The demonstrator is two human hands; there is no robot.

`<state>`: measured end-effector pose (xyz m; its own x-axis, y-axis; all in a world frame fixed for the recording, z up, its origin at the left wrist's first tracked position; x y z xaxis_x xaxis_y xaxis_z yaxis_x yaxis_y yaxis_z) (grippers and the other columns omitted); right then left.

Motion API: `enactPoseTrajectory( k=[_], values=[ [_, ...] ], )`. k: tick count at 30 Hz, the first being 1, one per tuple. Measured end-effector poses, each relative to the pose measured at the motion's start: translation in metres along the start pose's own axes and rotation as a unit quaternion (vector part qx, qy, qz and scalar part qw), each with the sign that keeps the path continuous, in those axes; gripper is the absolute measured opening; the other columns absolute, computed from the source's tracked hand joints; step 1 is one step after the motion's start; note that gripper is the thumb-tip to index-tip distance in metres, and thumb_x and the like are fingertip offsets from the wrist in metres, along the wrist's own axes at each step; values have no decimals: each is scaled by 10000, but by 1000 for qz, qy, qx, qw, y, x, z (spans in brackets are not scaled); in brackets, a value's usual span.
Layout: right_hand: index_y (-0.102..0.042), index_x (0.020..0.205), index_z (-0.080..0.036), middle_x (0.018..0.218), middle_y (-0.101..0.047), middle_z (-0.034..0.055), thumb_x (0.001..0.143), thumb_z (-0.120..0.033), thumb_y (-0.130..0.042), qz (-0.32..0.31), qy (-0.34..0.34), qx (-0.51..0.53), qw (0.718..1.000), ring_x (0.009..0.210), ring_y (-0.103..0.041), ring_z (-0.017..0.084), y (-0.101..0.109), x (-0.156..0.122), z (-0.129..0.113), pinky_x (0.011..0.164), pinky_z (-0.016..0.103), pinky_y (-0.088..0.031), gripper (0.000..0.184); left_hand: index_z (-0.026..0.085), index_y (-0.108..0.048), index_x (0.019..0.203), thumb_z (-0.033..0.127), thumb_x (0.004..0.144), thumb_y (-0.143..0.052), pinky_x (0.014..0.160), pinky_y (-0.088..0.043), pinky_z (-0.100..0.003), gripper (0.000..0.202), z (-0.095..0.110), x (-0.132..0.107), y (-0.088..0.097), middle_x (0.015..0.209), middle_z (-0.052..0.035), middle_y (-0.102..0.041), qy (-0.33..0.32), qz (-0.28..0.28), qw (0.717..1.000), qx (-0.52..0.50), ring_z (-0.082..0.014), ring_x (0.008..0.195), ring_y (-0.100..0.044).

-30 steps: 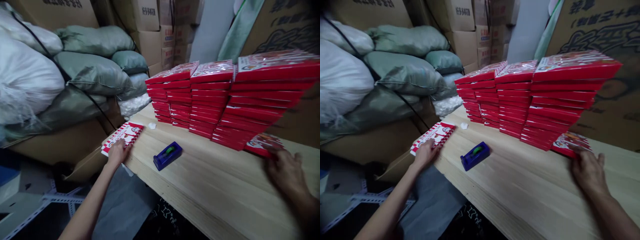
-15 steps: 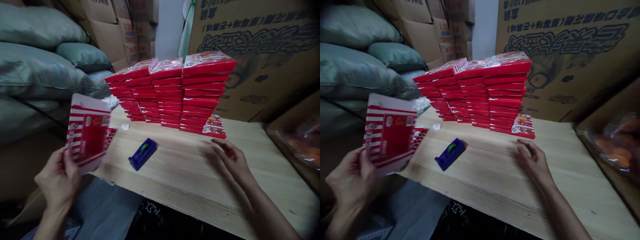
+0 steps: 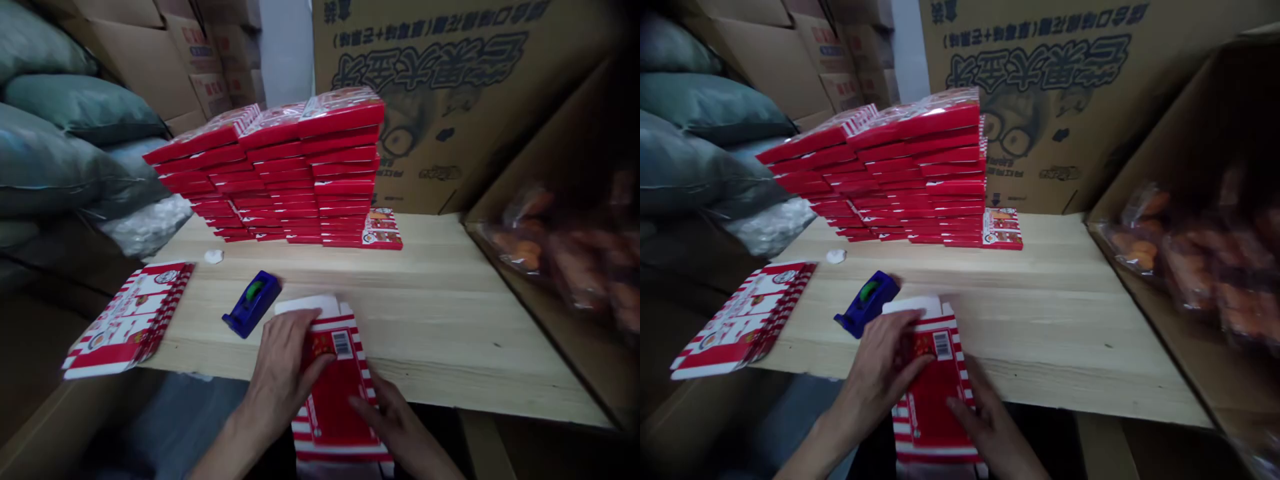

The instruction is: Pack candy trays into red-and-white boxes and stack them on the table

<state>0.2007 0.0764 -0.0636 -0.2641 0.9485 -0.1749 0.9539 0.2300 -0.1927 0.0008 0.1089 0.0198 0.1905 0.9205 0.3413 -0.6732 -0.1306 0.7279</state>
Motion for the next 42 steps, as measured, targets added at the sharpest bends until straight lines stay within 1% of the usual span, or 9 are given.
enactPoseTrajectory(
  k=[4, 9, 11, 13, 15, 21, 30, 35, 42],
  values=[
    [-669, 1364, -393, 1543, -581, 48, 880, -525, -753, -11, -8, 43, 999, 1460, -492, 318, 4, -17, 21, 1190, 557, -390, 508, 242, -637, 1099, 251, 839, -802, 919, -497, -458, 308, 0, 10, -21, 1104, -84, -689, 40, -139, 988, -52, -309, 1057, -618],
    [-596, 1434, -320, 1380, -711, 94, 725, -484, -905, -83, -122, 143, 979, 1311, -634, 364, 0, -25, 39, 1147, 582, -429, 790, 266, -677, 1057, 287, 954, -682, 927, -511, -354, 105, 14, 4, -36, 1052, -23, -687, 74, -287, 939, -174, -229, 1056, -625],
    [-619, 1401, -305, 1339, -735, 91, 696, -455, -930, -51, -145, 170, 973, 1281, -654, 365, 5, -27, 40, 1146, 584, -428, 785, 287, -646, 1214, 304, 934, -716, 1041, -479, -398, 289, 16, 3, -32, 1214, -45, -671, 67, -207, 960, -176, -252, 1201, -589],
    [-679, 1303, -298, 1282, -765, 84, 695, -450, -930, 9, -177, 210, 961, 1221, -693, 370, 14, -30, 41, 1115, 595, -458, 675, 295, -538, 1407, 321, 927, -727, 1166, -391, -470, 517, 10, -6, -24, 1420, -88, -587, 97, -44, 983, -152, -287, 1377, -489],
    [-722, 1195, -295, 1192, -801, 76, 695, -466, -925, 70, -204, 259, 941, 1118, -744, 373, 21, -33, 44, 1060, 610, -503, 566, 291, -444, 1511, 345, 972, -662, 1222, -331, -509, 584, 1, -28, -27, 1537, -108, -509, 170, 58, 970, -164, -296, 1465, -421],
    [-744, 1099, -251, 1109, -825, 103, 619, -447, -973, 95, -198, 246, 944, 1066, -767, 383, 12, -30, 44, 1002, 576, -557, 567, 278, -461, 1526, 379, 1000, -609, 1110, -505, -447, 556, 19, -74, -67, 1504, -107, -594, 290, -79, 850, -432, -302, 1337, -596],
    [-748, 1028, -239, 1007, -841, 90, 553, -492, -990, 133, -172, 197, 956, 928, -794, 348, 0, -41, 46, 881, 508, -616, 590, 284, -572, 1471, 325, 973, -660, 1068, -519, -388, 508, 31, -67, -52, 1354, -82, -707, 234, -146, 860, -429, -270, 1193, -671],
    [-750, 1096, -258, 1065, -827, 79, 666, -442, -950, 103, -175, 157, 967, 993, -778, 320, 1, -42, 40, 945, 499, -588, 510, 203, -749, 1229, 416, 1011, -577, 848, -580, -332, 350, 21, -78, -65, 1047, -81, -798, 276, -154, 844, -434, -233, 875, -727],
    [-783, 1121, -316, 1121, -809, 43, 687, -410, -940, -47, -65, 160, 984, 1066, -746, 268, 22, -19, 12, 1042, 463, -523, 471, 203, -746, 1191, 412, 952, -685, 742, -581, -299, 324, -5, -93, -67, 987, -78, -803, 356, -129, 786, -488, -214, 807, -728]
  ],
)
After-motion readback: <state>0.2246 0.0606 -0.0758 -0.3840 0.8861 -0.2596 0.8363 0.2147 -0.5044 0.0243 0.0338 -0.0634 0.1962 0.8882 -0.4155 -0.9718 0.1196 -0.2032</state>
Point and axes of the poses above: each hand's wrist, its own x-axis towards the middle knuckle, its own y-axis out of the back of the hand, z = x × y, the point moved 5 cm from there along x, towards the middle knuckle
